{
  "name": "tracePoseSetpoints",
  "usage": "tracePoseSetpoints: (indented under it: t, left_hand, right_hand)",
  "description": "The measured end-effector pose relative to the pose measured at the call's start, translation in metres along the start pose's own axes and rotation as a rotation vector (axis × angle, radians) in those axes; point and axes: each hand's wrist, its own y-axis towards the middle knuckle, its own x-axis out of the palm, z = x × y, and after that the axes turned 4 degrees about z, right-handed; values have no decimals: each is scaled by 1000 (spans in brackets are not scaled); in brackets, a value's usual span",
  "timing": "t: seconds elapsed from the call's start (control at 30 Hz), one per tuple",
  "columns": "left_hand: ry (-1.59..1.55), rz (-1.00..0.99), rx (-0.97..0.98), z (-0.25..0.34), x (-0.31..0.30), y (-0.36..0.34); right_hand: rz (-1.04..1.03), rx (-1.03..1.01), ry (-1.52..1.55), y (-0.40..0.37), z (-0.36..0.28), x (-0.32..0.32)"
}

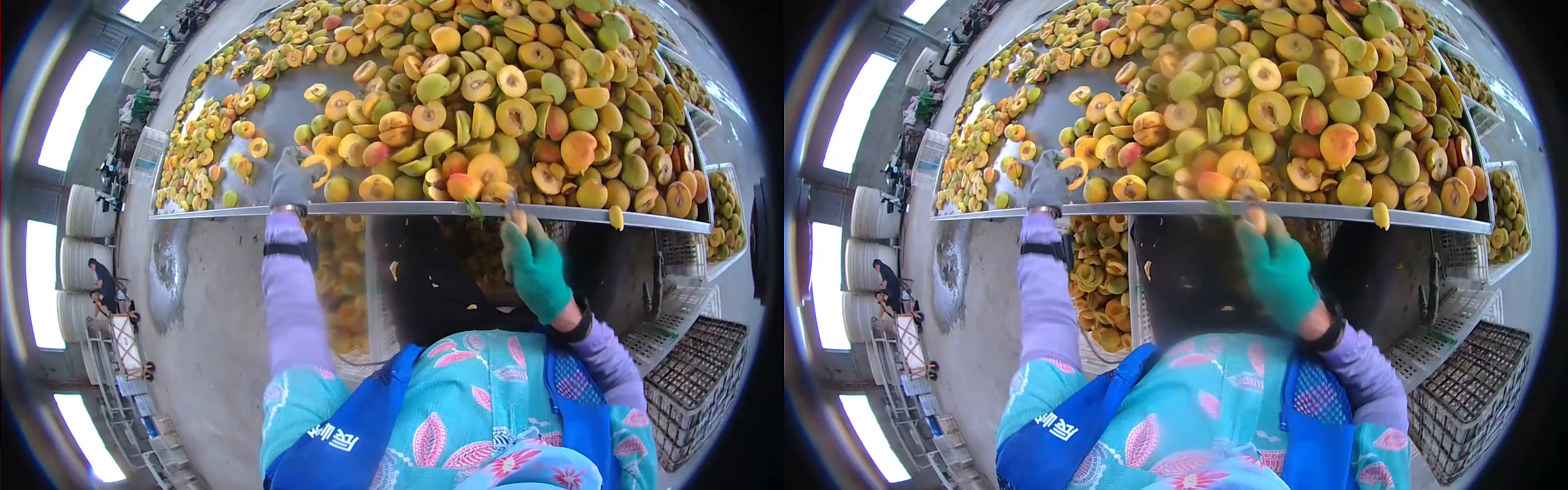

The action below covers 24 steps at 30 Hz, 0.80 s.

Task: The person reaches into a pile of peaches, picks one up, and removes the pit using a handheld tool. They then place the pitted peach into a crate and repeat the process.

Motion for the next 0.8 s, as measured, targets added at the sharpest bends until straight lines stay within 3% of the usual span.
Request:
tracePoseSetpoints:
  t: [0.07,0.13,0.23,0.3,0.37,0.47,0.53,0.63,0.8]
  left_hand:
    - [-124,-17,96,56,10,-55]
    - [-411,-86,160,88,43,-105]
    - [-1016,-264,79,113,91,-152]
    - [-1340,-400,-151,127,111,-170]
    - [-909,-228,171,128,129,-176]
    - [-988,-173,78,129,149,-177]
    - [-1261,-190,-139,136,149,-180]
    - [-1165,-100,-46,146,147,-186]
    - [-942,-138,56,156,153,-190]
  right_hand:
    - [-25,-278,-297,5,-22,24]
    - [-200,-877,-528,21,-23,42]
    - [-112,-516,-628,35,-8,64]
    - [-120,-419,-588,32,-6,51]
    - [-116,-301,-561,27,-10,40]
    - [-72,-267,-513,22,-5,33]
    - [-102,-254,-526,21,-8,28]
    - [-81,-241,-448,17,-5,28]
    - [19,-206,-245,9,14,35]
